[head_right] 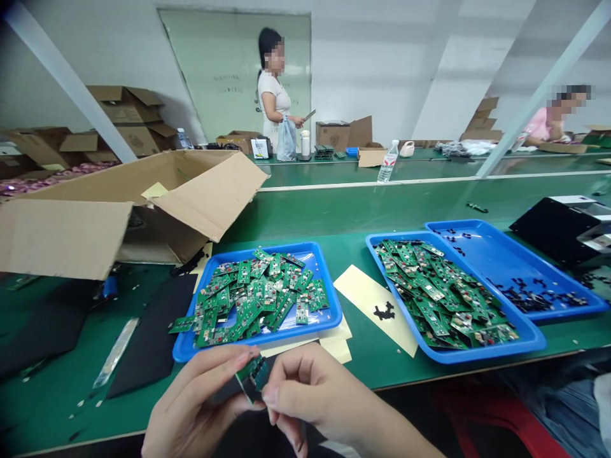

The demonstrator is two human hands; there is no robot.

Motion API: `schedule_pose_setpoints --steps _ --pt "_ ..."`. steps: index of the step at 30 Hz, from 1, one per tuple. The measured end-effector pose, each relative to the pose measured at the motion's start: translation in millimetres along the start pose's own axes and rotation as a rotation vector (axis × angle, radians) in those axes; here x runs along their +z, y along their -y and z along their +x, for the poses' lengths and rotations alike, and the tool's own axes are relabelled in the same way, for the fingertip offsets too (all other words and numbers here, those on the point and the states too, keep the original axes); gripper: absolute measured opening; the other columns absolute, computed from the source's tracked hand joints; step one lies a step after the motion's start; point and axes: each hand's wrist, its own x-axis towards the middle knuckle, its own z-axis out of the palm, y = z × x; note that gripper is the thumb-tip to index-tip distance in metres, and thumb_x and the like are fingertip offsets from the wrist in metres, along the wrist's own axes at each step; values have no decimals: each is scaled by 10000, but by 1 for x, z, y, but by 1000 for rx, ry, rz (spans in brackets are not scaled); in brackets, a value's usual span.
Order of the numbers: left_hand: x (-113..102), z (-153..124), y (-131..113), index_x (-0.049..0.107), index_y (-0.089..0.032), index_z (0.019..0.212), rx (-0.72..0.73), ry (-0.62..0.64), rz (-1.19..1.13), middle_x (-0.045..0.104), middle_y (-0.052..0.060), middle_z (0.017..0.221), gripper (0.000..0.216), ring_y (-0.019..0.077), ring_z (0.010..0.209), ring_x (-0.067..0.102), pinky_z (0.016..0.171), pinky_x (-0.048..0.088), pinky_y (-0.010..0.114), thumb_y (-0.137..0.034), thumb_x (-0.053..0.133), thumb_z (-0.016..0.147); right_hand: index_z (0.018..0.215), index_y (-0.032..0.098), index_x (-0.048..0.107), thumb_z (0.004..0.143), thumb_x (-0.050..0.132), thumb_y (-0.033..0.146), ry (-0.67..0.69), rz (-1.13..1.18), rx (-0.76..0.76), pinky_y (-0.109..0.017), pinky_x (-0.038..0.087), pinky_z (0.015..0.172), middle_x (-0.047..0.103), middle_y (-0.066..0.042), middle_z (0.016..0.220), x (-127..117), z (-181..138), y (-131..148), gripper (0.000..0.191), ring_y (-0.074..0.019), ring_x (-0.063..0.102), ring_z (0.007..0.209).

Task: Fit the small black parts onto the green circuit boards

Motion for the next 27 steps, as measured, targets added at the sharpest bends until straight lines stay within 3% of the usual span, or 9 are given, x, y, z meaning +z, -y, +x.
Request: schedule_pose_setpoints --steps 3,5,9,13,15,21,27 --pt "2 2 0 648 -190 1054 -49 -19 -129 740 65 856 240 169 758 732 645 605 223 -334 639 862 619 181 468 722 653 623 -14 -129 -52 -143 289 336 435 86 462 3 -1 6 490 -32 355 335" --pt "4 4 -1 653 -190 1053 -89 -28 -226 738 59 854 253 159 767 722 668 598 215 -340 655 849 641 184 463 789 621 543 -44 -253 -131 -151 295 376 428 79 503 6 -3 10 419 -40 357 390" --pt "9 3 -5 658 -237 1112 -236 -22 -383 735 24 857 322 136 764 689 704 578 194 -370 685 820 675 188 468 858 509 248 -161 -654 -412 -176 326 454 437 58 566 10 -8 19 197 -71 402 489" --pt "7 -4 -7 567 -320 1286 -400 51 -410 750 19 989 454 155 865 707 792 574 211 -266 664 846 666 193 458 877 433 161 -304 -1119 -747 -214 325 473 445 46 555 11 -8 22 215 -91 412 489" --pt "6 -4 -8 540 -349 1311 -406 90 -404 752 9 1056 509 157 892 720 817 571 210 -180 645 842 673 191 479 892 410 147 -337 -1273 -845 -230 331 474 481 35 547 10 -8 23 235 -101 424 485" --pt "6 7 -10 614 -318 1225 -289 102 -393 752 -6 1102 540 159 917 733 835 574 216 -17 599 778 671 185 516 902 395 134 -375 -1468 -893 -255 337 477 542 11 553 8 -8 24 267 -118 456 486" --pt "8 9 -9 699 -237 1065 -257 65 -271 796 17 954 410 138 725 761 746 590 175 -7 632 732 634 173 542 905 386 119 -402 -1619 -894 -277 342 481 561 -9 559 8 -7 21 318 -133 478 493"
